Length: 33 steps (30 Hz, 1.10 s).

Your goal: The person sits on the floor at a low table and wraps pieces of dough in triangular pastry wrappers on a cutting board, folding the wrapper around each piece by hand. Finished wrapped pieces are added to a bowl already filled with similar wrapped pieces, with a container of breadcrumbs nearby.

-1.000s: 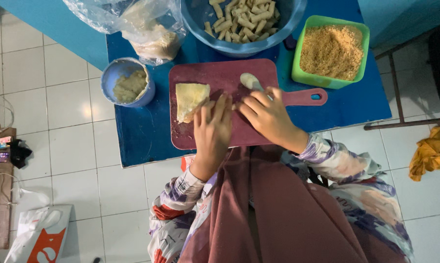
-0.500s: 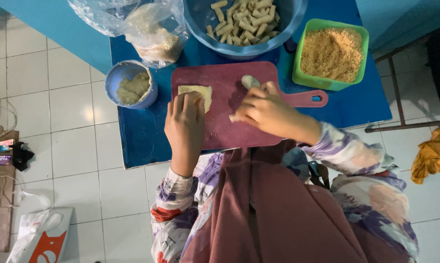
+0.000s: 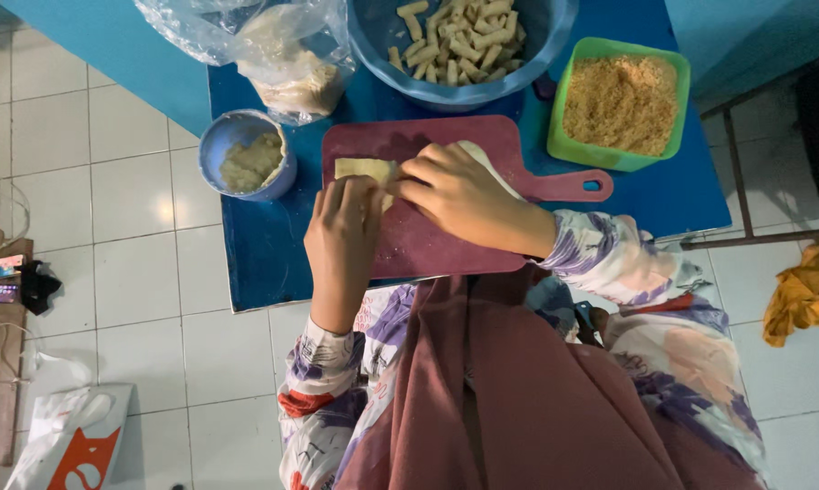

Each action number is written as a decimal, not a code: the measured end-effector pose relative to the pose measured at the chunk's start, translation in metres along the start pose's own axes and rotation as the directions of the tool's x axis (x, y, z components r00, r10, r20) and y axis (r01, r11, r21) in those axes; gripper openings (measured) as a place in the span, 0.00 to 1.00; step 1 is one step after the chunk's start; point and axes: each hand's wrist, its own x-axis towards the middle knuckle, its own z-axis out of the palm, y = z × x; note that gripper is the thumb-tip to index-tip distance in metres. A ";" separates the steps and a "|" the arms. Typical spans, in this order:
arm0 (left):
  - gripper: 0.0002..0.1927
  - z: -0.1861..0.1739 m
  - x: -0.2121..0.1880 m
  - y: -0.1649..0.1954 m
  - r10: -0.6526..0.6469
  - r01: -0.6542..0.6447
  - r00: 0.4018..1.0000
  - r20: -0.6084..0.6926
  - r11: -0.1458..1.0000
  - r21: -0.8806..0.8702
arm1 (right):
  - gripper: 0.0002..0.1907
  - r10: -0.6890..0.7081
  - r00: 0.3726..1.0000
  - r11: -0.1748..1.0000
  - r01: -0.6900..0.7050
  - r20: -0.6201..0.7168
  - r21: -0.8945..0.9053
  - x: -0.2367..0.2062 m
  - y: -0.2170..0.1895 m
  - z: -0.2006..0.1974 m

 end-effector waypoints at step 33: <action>0.06 -0.006 0.010 -0.057 -0.202 0.170 0.957 -0.207 0.972 -0.161 | 0.19 0.078 0.997 0.993 -0.079 0.013 0.087 -0.014 -0.002 0.050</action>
